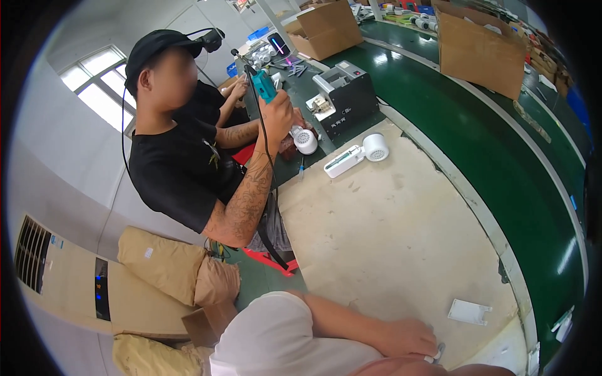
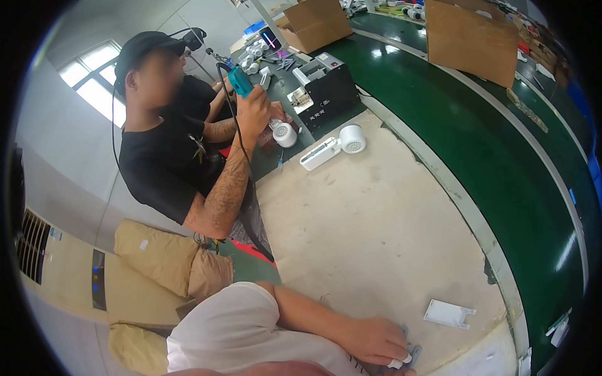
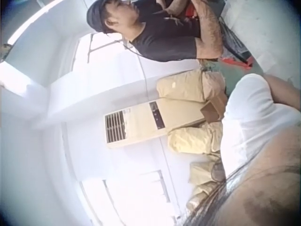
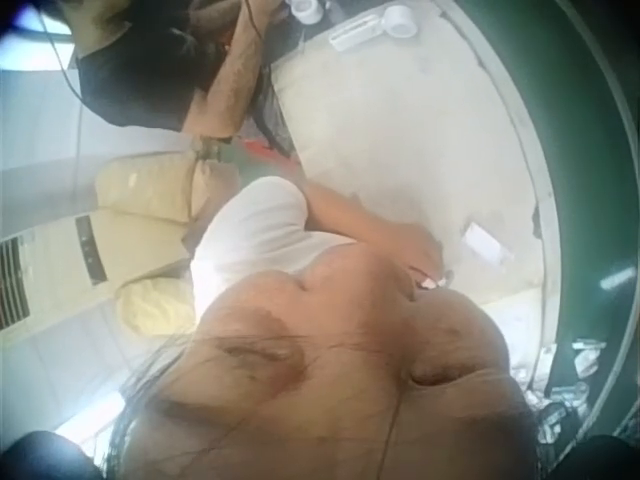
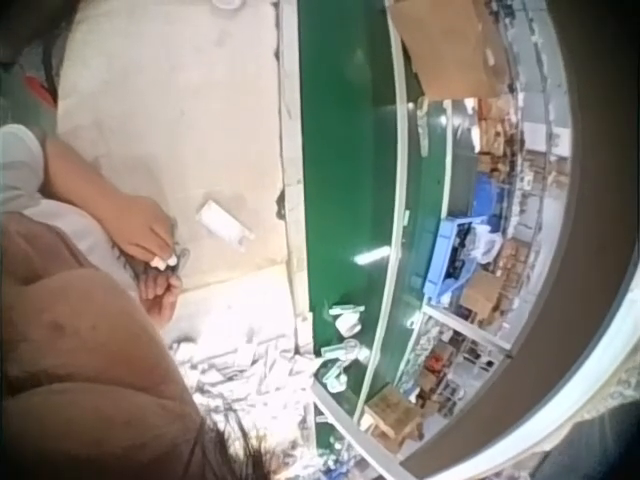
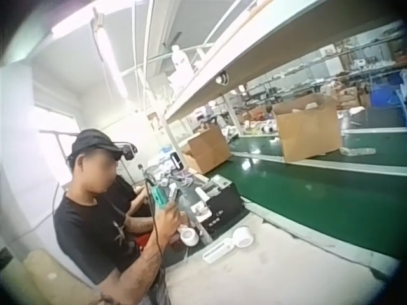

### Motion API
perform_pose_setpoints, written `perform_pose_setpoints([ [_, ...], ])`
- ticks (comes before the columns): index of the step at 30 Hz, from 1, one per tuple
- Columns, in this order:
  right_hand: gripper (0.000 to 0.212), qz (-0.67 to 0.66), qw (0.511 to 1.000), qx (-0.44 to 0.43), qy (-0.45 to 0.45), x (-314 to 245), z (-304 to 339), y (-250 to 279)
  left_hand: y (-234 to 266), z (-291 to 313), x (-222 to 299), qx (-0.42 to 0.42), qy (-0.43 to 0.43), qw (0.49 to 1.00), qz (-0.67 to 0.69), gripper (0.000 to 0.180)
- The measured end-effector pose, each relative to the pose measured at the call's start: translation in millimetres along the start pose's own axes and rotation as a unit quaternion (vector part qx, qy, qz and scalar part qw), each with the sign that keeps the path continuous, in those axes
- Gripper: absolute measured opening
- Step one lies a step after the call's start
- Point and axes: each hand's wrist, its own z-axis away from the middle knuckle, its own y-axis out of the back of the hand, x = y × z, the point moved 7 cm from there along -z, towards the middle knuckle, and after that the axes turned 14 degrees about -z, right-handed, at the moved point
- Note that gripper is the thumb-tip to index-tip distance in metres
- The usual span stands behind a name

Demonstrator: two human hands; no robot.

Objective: The person assembles portable electric fans by hand, combining fan casings, fan motors, and plastic parts into finished fans at a factory workbench.

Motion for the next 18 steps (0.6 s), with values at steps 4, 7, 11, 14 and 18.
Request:
perform_pose_setpoints([
  [4, 0.033, -0.020, 1.000, 0.010, 0.017, -12, -13, 5, -2, 4, 2, 0.004, -0.005, 1.000, 0.003, 0.017],
  [7, 0.033, 0.365, 0.742, -0.546, -0.133, -2, -12, -12, -5, 4, -2, -0.012, 0.001, 1.000, -0.014, 0.017],
  [11, 0.033, 0.245, 0.892, -0.373, -0.075, -13, -26, -10, -6, 0, -5, -0.016, 0.002, 1.000, 0.006, 0.017],
  [14, 0.033, 0.139, 0.966, -0.216, -0.029, -3, -11, -10, -5, 2, -4, -0.011, 0.017, 1.000, 0.007, 0.017],
  [18, 0.034, -0.012, 0.999, -0.001, 0.034, -2, 0, -2, 0, 1, -7, -0.008, 0.015, 1.000, 0.016, 0.017],
])
